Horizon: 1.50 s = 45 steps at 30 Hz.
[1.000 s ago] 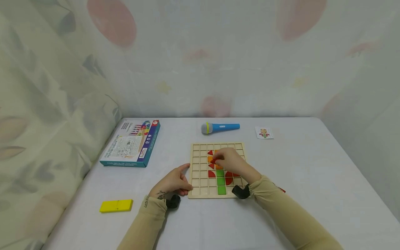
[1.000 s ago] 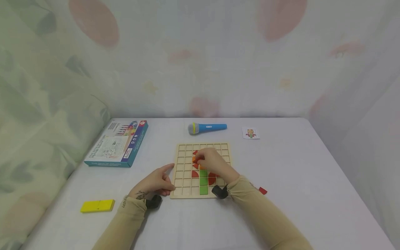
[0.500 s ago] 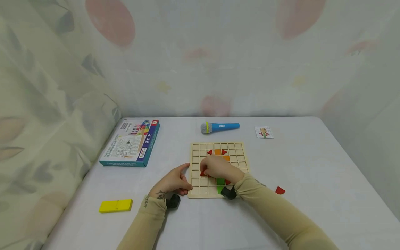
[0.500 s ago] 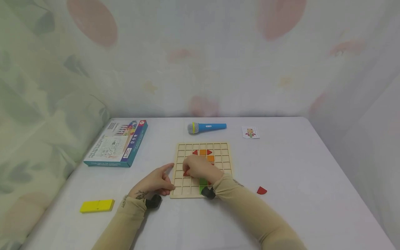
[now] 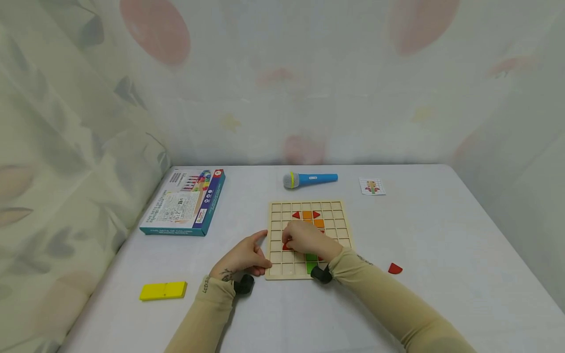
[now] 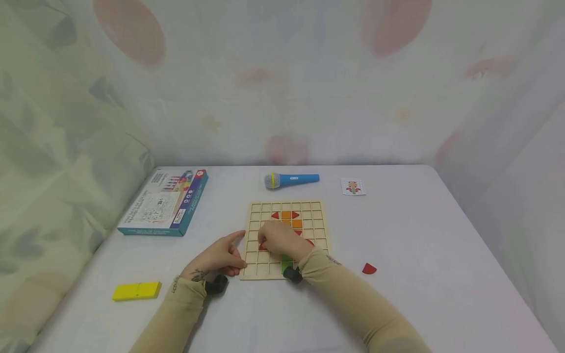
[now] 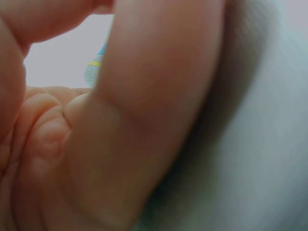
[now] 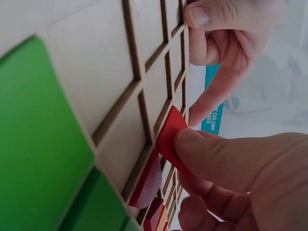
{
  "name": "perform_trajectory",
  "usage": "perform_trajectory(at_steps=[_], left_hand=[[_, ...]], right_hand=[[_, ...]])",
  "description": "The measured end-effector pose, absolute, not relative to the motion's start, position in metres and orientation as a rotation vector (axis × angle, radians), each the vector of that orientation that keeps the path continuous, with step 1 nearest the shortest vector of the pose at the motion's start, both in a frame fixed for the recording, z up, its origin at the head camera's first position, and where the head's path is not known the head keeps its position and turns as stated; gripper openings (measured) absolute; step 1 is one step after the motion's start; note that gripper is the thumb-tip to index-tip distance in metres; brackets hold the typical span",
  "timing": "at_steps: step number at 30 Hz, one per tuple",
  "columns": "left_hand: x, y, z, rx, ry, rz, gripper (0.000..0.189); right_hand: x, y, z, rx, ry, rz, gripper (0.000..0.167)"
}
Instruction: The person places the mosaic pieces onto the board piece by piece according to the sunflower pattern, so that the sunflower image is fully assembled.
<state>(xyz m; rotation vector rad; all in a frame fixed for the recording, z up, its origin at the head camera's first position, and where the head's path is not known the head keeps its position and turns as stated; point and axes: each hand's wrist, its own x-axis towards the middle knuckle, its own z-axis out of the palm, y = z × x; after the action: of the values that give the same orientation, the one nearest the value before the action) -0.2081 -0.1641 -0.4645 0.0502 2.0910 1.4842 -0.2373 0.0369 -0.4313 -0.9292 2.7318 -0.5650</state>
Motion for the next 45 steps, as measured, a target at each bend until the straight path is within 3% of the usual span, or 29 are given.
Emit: perform_trajectory(at_steps=[14, 24, 33, 45], left_hand=[[-0.208, -0.163, -0.465, 0.056, 2.083, 1.489, 0.100], [-0.208, -0.164, -0.465, 0.065, 2.083, 1.492, 0.100], [-0.207, -0.164, -0.464, 0.065, 2.094, 1.484, 0.099], [-0.208, -0.164, -0.462, 0.053, 2.115, 1.459, 0.099]], right_hand=[[-0.232, 0.036, -0.434, -1.034, 2.859, -0.360, 0.011], [-0.221, 0.068, -0.408, -0.999, 3.050, -0.492, 0.020], [-0.203, 0.135, -0.394, -0.706, 3.138, -0.531, 0.026], [-0.164, 0.208, -0.407, -0.344, 3.068, -0.467, 0.028]])
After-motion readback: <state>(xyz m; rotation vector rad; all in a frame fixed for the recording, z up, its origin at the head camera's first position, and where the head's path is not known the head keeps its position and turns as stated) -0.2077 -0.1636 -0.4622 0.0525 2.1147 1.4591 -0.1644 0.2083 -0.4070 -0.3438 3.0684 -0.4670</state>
